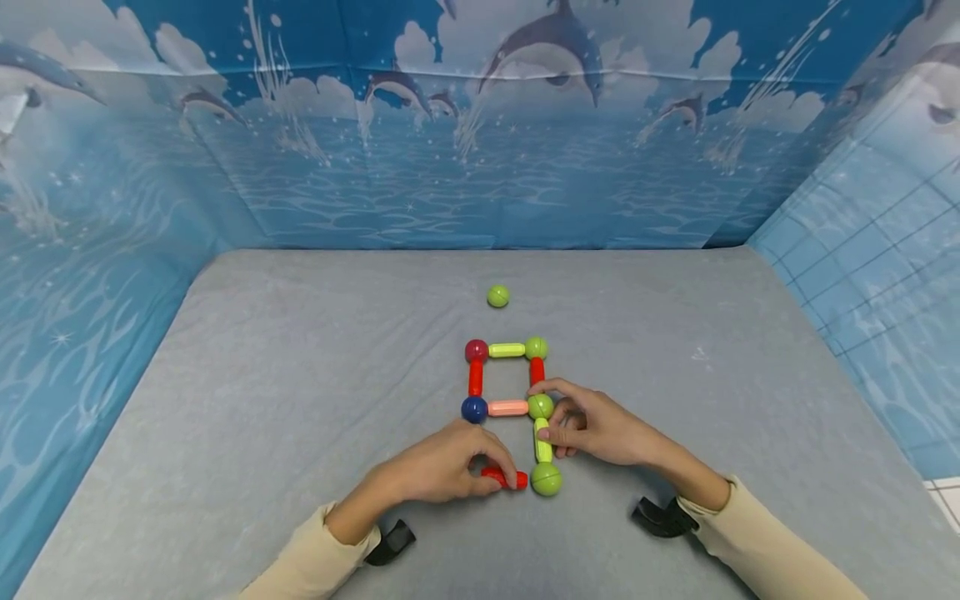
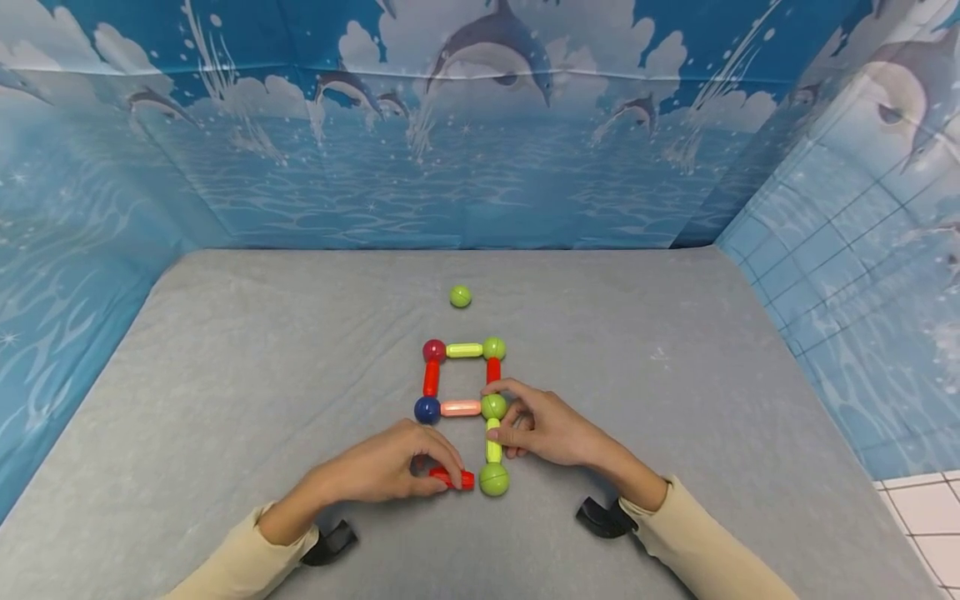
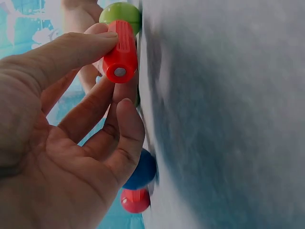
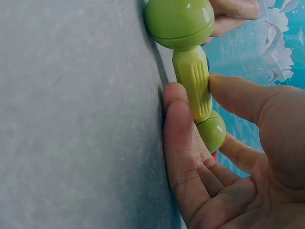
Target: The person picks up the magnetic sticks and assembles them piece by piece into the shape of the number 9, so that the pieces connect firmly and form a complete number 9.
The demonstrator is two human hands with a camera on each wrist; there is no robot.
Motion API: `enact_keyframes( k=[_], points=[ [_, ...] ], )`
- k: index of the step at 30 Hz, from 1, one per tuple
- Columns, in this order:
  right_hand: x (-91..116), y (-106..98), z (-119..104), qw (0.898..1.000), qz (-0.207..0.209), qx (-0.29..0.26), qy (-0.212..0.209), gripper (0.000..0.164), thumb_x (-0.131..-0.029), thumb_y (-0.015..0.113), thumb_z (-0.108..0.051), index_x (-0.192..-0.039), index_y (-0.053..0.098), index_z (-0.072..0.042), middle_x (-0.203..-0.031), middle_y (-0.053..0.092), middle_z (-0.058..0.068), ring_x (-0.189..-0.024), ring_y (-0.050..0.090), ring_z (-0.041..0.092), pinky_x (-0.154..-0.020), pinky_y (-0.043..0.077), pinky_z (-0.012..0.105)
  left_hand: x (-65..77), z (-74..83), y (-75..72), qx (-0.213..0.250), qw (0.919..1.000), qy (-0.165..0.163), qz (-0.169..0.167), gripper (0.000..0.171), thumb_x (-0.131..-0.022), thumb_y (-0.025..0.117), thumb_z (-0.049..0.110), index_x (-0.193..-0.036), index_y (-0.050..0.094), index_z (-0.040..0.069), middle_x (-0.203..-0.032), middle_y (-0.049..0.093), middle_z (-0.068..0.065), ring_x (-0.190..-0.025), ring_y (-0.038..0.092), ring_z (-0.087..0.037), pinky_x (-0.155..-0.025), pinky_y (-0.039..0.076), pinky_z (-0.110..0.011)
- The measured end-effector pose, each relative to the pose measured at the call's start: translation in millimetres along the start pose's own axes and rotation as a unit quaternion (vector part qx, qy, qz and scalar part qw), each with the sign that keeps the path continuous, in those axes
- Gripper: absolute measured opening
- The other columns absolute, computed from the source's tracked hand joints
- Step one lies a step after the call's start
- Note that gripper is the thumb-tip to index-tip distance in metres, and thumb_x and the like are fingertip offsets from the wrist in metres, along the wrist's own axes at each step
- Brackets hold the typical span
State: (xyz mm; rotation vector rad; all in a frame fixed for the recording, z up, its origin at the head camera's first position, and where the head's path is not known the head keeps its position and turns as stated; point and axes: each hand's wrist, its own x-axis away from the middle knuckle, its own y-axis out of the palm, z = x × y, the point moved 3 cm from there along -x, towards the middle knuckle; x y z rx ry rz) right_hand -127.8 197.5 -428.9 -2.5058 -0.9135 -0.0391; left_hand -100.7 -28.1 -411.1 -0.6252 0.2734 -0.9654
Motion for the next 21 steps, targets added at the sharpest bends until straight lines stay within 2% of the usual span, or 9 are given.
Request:
enact_keyframes(
  k=[6,12,16,19,21],
  points=[
    [0.7,0.3,-0.9,1.0,0.001,0.013,-0.003,0.054,-0.095,0.071,-0.021,-0.142,0.046,-0.012,-0.087,0.068,0.009,-0.067,0.069,0.022,-0.063,0.058,0.033,-3.7,2.4,4.5,-0.007,0.9999,0.013,-0.002,0.011,-0.089,0.075,0.007,-0.096,0.078,0.015,-0.092,0.071,0.014,-0.076,0.054,0.005,-0.069,0.048,-0.016],
    [10.2,1.1,-13.5,0.997,-0.022,0.068,-0.026,0.049,-0.1,0.063,-0.024,-0.143,0.042,-0.015,-0.09,0.07,0.002,-0.066,0.068,0.017,-0.062,0.056,0.031,-4.4,2.7,6.5,-0.009,0.9999,0.007,0.001,0.013,-0.089,0.075,0.007,-0.099,0.078,0.015,-0.089,0.071,0.011,-0.076,0.054,0.004,-0.067,0.046,-0.014],
    [20.7,7.2,-25.2,0.992,-0.067,0.103,-0.024,0.033,-0.102,0.058,-0.034,-0.131,0.055,-0.019,-0.095,0.067,-0.003,-0.073,0.065,0.011,-0.067,0.054,0.028,-4.1,2.8,6.7,-0.002,1.0,-0.004,0.009,0.016,-0.087,0.077,0.007,-0.1,0.073,0.016,-0.087,0.069,0.01,-0.078,0.056,0.003,-0.066,0.046,-0.015],
    [26.0,13.9,-29.9,0.987,-0.092,0.135,-0.014,0.028,-0.1,0.058,-0.042,-0.122,0.064,-0.025,-0.098,0.064,-0.008,-0.078,0.059,0.006,-0.07,0.049,0.025,-4.1,3.1,7.0,0.005,0.9998,-0.01,0.018,0.02,-0.087,0.078,0.008,-0.101,0.067,0.018,-0.089,0.066,0.011,-0.082,0.059,0.002,-0.07,0.049,-0.018],
    [27.6,18.1,-31.0,0.983,-0.093,0.158,-0.008,0.027,-0.098,0.06,-0.047,-0.118,0.066,-0.03,-0.097,0.06,-0.012,-0.079,0.055,0.003,-0.069,0.045,0.023,-4.3,3.5,7.6,0.006,0.9997,-0.008,0.024,0.023,-0.087,0.078,0.008,-0.101,0.063,0.018,-0.092,0.066,0.011,-0.085,0.06,0.002,-0.073,0.05,-0.018]
  ],
)
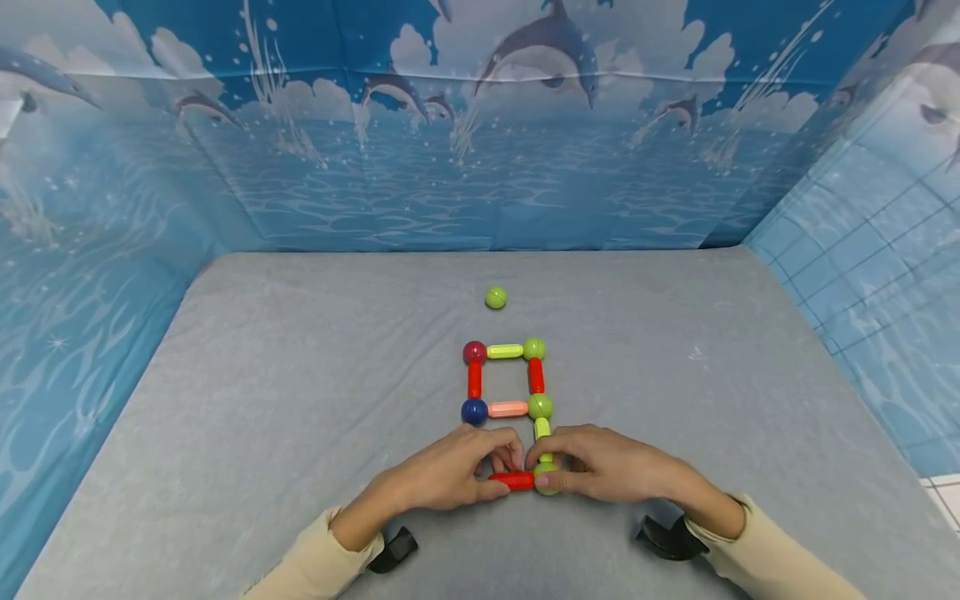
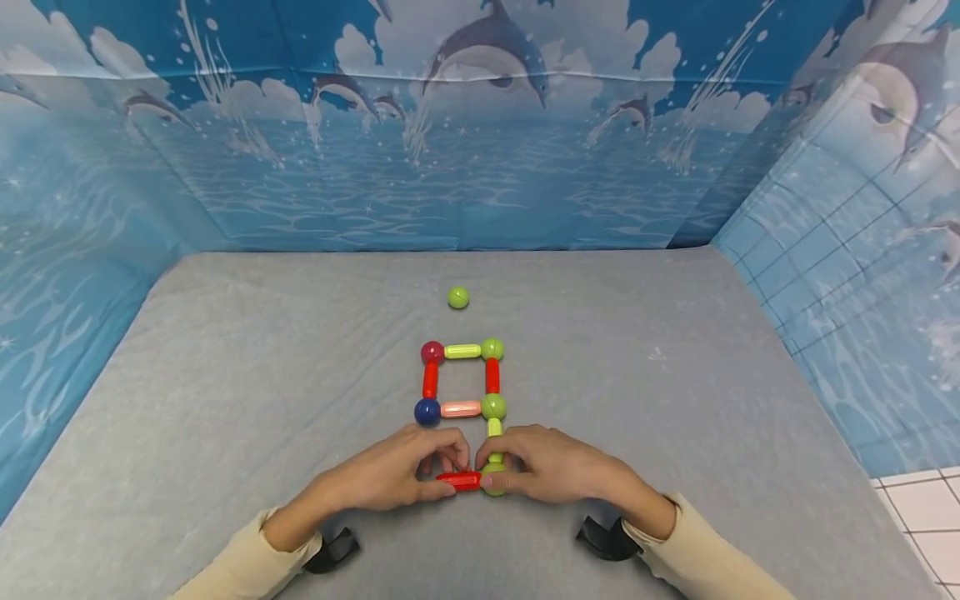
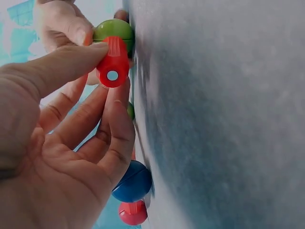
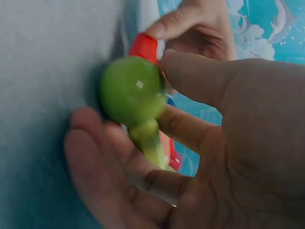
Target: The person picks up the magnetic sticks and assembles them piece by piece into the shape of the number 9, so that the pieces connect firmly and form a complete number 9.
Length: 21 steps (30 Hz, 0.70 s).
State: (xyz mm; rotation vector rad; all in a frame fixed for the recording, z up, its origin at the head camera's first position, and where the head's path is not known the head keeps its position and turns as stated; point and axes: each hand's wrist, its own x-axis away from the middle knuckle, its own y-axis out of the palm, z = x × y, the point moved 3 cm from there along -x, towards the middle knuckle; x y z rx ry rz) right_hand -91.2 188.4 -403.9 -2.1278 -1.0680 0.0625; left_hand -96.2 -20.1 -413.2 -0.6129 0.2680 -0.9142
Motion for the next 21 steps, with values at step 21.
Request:
enact_keyframes(
  k=[21],
  points=[
    [-6.7,11.3,3.4,0.995,-0.017,-0.093,0.012,0.01,-0.099,0.064,-0.029,-0.103,0.064,-0.02,-0.093,0.055,0.001,-0.06,0.064,0.01,-0.06,0.055,0.027,-8.1,-0.6,-41.4,-0.001,0.9979,-0.005,0.064,0.023,-0.09,0.074,0.006,-0.111,0.065,0.008,-0.102,0.071,-0.003,-0.088,0.063,-0.01,-0.077,0.053,-0.028]
  ],
)
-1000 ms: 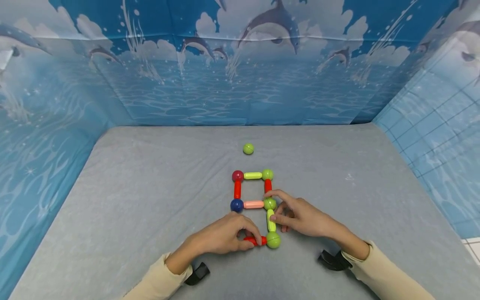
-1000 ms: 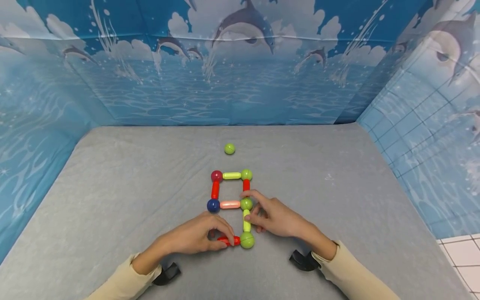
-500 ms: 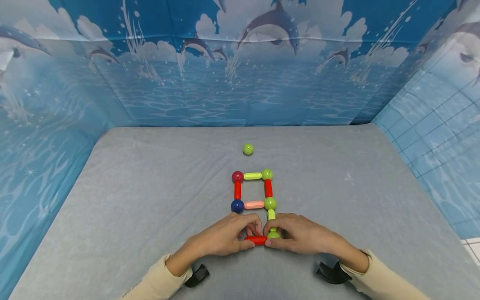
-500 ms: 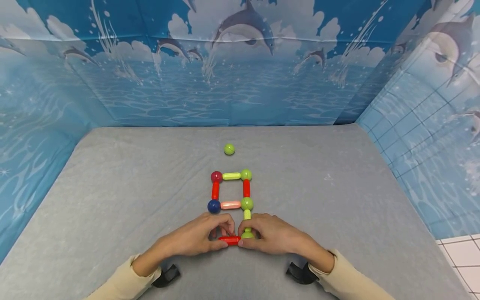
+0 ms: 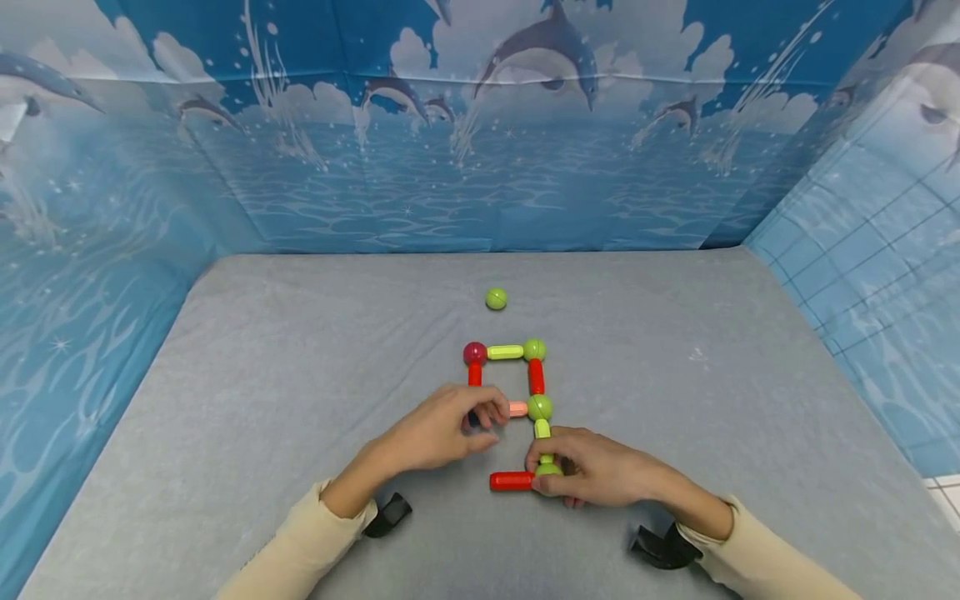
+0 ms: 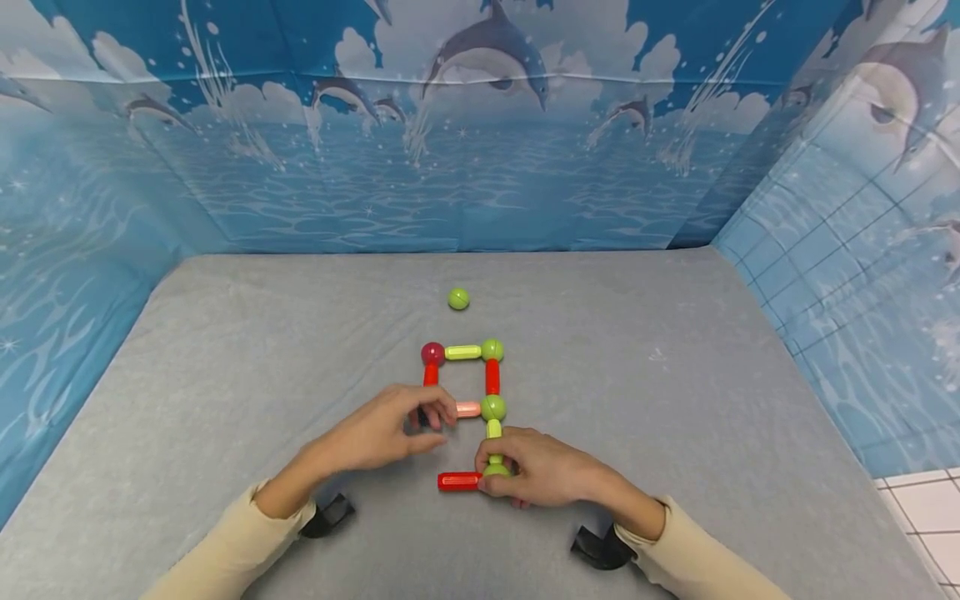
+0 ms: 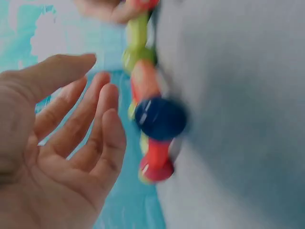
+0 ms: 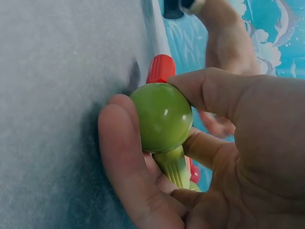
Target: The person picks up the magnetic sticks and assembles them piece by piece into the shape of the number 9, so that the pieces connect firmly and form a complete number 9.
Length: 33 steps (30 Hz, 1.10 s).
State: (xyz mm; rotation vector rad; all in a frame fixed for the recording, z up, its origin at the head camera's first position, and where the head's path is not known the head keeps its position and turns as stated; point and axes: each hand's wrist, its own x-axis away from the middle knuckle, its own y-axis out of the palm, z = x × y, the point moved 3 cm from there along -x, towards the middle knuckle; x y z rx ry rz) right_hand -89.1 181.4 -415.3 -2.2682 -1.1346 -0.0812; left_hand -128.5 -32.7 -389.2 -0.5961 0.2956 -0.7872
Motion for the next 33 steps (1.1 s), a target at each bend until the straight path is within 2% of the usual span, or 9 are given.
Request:
enact_keyframes(
  k=[2,5,10,14,19,26,30,33],
  points=[
    [-0.3,0.0,1.1,1.0,-0.008,-0.013,0.007,0.011,-0.099,0.064,-0.029,-0.106,0.065,-0.02,-0.095,0.055,0.003,-0.062,0.065,0.012,-0.06,0.055,0.028,-9.1,-3.2,-15.8,-0.01,0.9995,-0.005,0.029,0.024,-0.09,0.074,0.006,-0.112,0.066,0.005,-0.104,0.07,-0.006,-0.088,0.062,-0.012,-0.077,0.053,-0.029],
    [-0.1,-0.7,2.3,0.999,-0.015,-0.027,0.021,0.013,-0.1,0.063,-0.028,-0.109,0.066,-0.02,-0.097,0.054,0.004,-0.065,0.066,0.013,-0.061,0.056,0.028,-28.6,-11.2,-39.3,-0.034,0.9969,-0.032,0.063,0.026,-0.091,0.073,0.008,-0.115,0.065,0.004,-0.106,0.069,-0.009,-0.089,0.062,-0.015,-0.075,0.052,-0.028],
    [-0.3,-1.3,3.3,0.999,-0.021,-0.036,0.03,0.013,-0.1,0.062,-0.028,-0.11,0.067,-0.02,-0.098,0.055,0.005,-0.065,0.066,0.014,-0.061,0.055,0.027,-66.2,-30.6,-68.9,-0.051,0.9921,-0.082,0.08,0.032,-0.093,0.072,0.014,-0.122,0.064,0.003,-0.104,0.066,-0.01,-0.091,0.062,-0.021,-0.072,0.051,-0.028],
    [-0.2,-1.5,3.7,0.998,-0.024,-0.042,0.031,0.012,-0.1,0.062,-0.027,-0.109,0.067,-0.02,-0.098,0.055,0.005,-0.065,0.066,0.014,-0.061,0.055,0.028,-91.8,-45.0,-82.1,-0.047,0.9872,-0.125,0.087,0.036,-0.094,0.072,0.018,-0.127,0.063,0.006,-0.102,0.063,-0.01,-0.087,0.06,-0.024,-0.071,0.048,-0.031],
    [-0.1,-1.9,3.4,0.998,-0.028,-0.048,0.029,0.013,-0.1,0.062,-0.027,-0.109,0.067,-0.019,-0.098,0.054,0.006,-0.065,0.067,0.015,-0.061,0.055,0.028,-110.9,-63.6,-85.0,-0.05,0.9771,-0.183,0.096,0.044,-0.093,0.074,0.027,-0.132,0.06,0.012,-0.102,0.063,-0.008,-0.083,0.057,-0.021,-0.071,0.046,-0.03],
    [0.2,-2.0,3.4,0.998,-0.029,-0.048,0.03,0.012,-0.1,0.062,-0.027,-0.109,0.066,-0.019,-0.099,0.054,0.006,-0.064,0.066,0.015,-0.061,0.055,0.027,-122.7,-82.0,-81.2,-0.031,0.9642,-0.235,0.119,0.052,-0.09,0.076,0.031,-0.136,0.057,0.014,-0.096,0.058,-0.009,-0.077,0.05,-0.019,-0.068,0.042,-0.029],
    [0.1,-1.8,3.2,0.998,-0.024,-0.043,0.027,0.011,-0.1,0.062,-0.027,-0.108,0.067,-0.02,-0.097,0.054,0.006,-0.063,0.066,0.014,-0.061,0.054,0.027,-126.8,-85.0,-76.4,-0.032,0.9598,-0.248,0.127,0.053,-0.089,0.077,0.035,-0.135,0.059,0.014,-0.117,0.061,-0.011,-0.092,0.054,-0.022,-0.08,0.047,-0.035],
    [0.6,-0.1,3.9,0.998,-0.025,-0.043,0.026,0.011,-0.1,0.063,-0.027,-0.108,0.067,-0.021,-0.097,0.054,0.005,-0.063,0.065,0.014,-0.061,0.054,0.026,-129.3,-86.9,-69.7,-0.053,0.9579,-0.258,0.114,0.053,-0.092,0.073,0.038,-0.137,0.058,0.014,-0.129,0.06,-0.011,-0.105,0.055,-0.024,-0.092,0.048,-0.04]
  ],
)
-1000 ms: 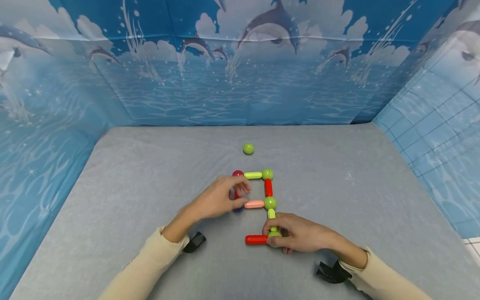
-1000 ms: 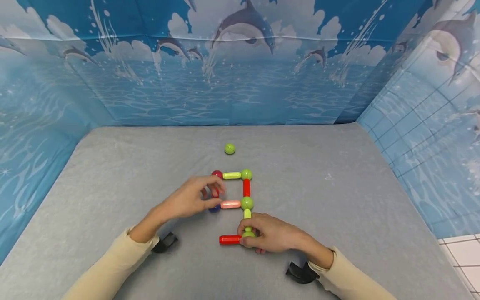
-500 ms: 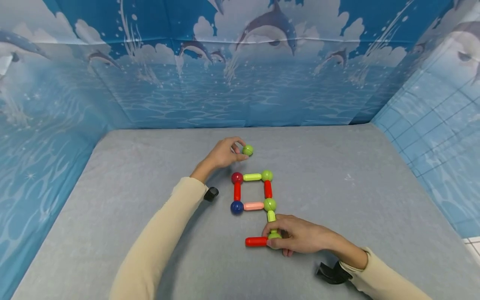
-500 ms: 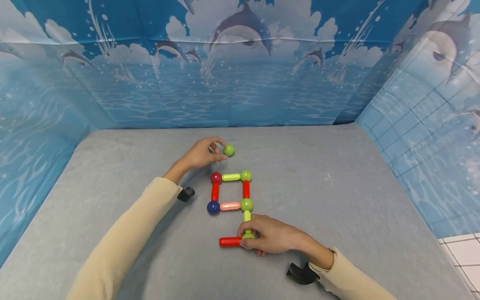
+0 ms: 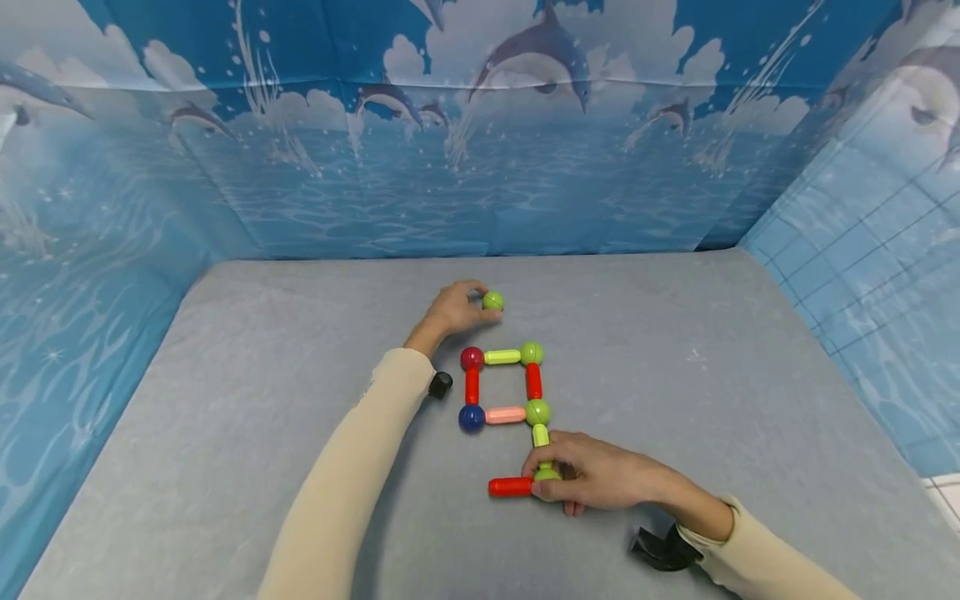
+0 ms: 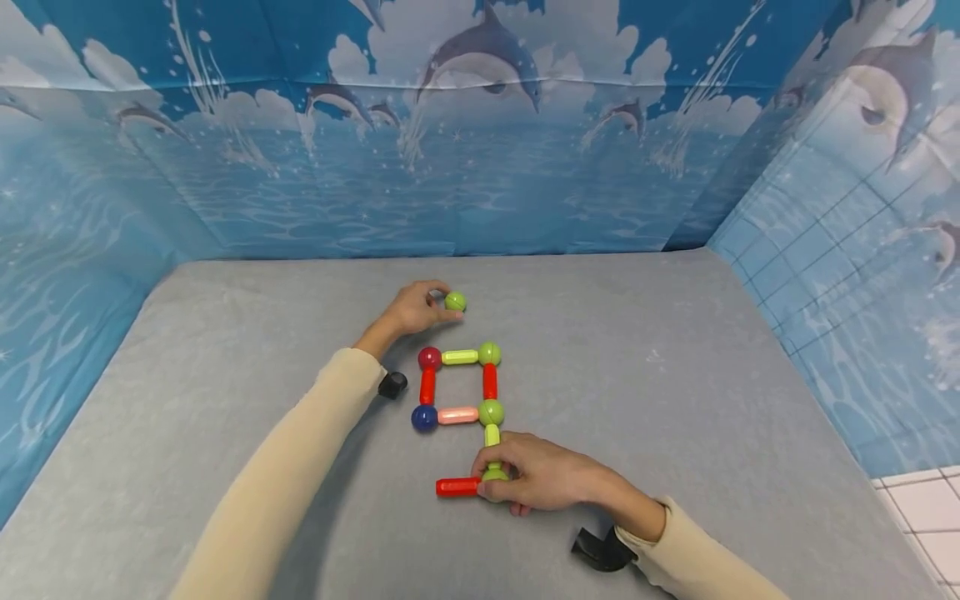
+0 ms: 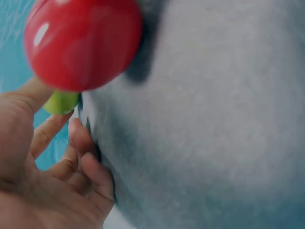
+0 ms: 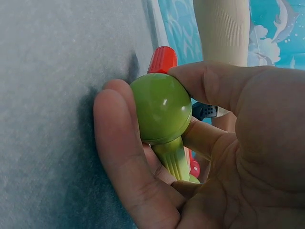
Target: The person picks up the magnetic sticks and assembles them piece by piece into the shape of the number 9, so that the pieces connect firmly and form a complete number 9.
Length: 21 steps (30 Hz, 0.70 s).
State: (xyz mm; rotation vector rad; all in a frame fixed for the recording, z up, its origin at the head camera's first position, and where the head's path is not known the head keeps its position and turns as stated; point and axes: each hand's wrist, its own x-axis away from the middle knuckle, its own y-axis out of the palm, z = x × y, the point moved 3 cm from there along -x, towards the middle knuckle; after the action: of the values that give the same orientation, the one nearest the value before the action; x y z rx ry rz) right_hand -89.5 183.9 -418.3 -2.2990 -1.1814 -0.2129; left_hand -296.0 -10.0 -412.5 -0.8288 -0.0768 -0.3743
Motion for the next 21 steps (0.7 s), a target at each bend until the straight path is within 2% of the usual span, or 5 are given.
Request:
enact_keyframes(
  k=[2,5,11,16,21],
  points=[
    [-0.4,0.4,0.5,1.0,0.0,0.003,0.0,0.011,-0.1,0.063,-0.027,-0.109,0.067,-0.021,-0.097,0.054,0.005,-0.063,0.065,0.014,-0.061,0.053,0.026,-0.4,0.5,2.7,-0.019,0.9998,-0.001,-0.004,0.052,-0.094,0.07,0.039,-0.138,0.058,0.014,-0.126,0.061,-0.011,-0.105,0.055,-0.024,-0.092,0.048,-0.039],
    [-1.3,-0.3,0.9,1.0,0.0,0.009,0.0,0.012,-0.1,0.063,-0.027,-0.109,0.067,-0.022,-0.096,0.054,0.005,-0.063,0.065,0.014,-0.062,0.053,0.025,-0.1,1.8,3.2,-0.034,0.9994,0.005,-0.001,0.049,-0.096,0.067,0.038,-0.137,0.058,0.013,-0.113,0.062,-0.011,-0.093,0.054,-0.022,-0.081,0.047,-0.035],
    [-3.5,-1.1,-0.3,1.0,-0.002,0.012,0.0,0.011,-0.1,0.063,-0.028,-0.108,0.067,-0.022,-0.096,0.054,0.005,-0.063,0.066,0.014,-0.061,0.053,0.025,7.3,1.0,-2.8,-0.028,0.9989,0.034,0.014,0.047,-0.098,0.065,0.034,-0.138,0.059,0.009,-0.099,0.06,-0.009,-0.076,0.048,-0.016,-0.066,0.039,-0.027],
    [-3.8,-0.8,-0.6,1.0,-0.003,0.012,-0.003,0.012,-0.1,0.062,-0.028,-0.109,0.067,-0.022,-0.096,0.054,0.005,-0.063,0.066,0.014,-0.061,0.053,0.026,23.1,2.0,-12.5,-0.016,0.9966,0.079,0.018,0.046,-0.101,0.061,0.031,-0.138,0.058,0.005,-0.1,0.062,-0.01,-0.074,0.051,-0.017,-0.065,0.04,-0.026],
    [-2.9,-1.0,-1.0,1.0,-0.001,0.012,0.001,0.012,-0.1,0.062,-0.028,-0.11,0.067,-0.022,-0.097,0.054,0.005,-0.063,0.066,0.014,-0.061,0.053,0.026,44.2,4.6,-20.1,-0.009,0.9915,0.13,0.006,0.038,-0.102,0.059,0.029,-0.13,0.061,0.003,-0.098,0.061,-0.008,-0.082,0.056,-0.019,-0.067,0.044,-0.027]
  ],
)
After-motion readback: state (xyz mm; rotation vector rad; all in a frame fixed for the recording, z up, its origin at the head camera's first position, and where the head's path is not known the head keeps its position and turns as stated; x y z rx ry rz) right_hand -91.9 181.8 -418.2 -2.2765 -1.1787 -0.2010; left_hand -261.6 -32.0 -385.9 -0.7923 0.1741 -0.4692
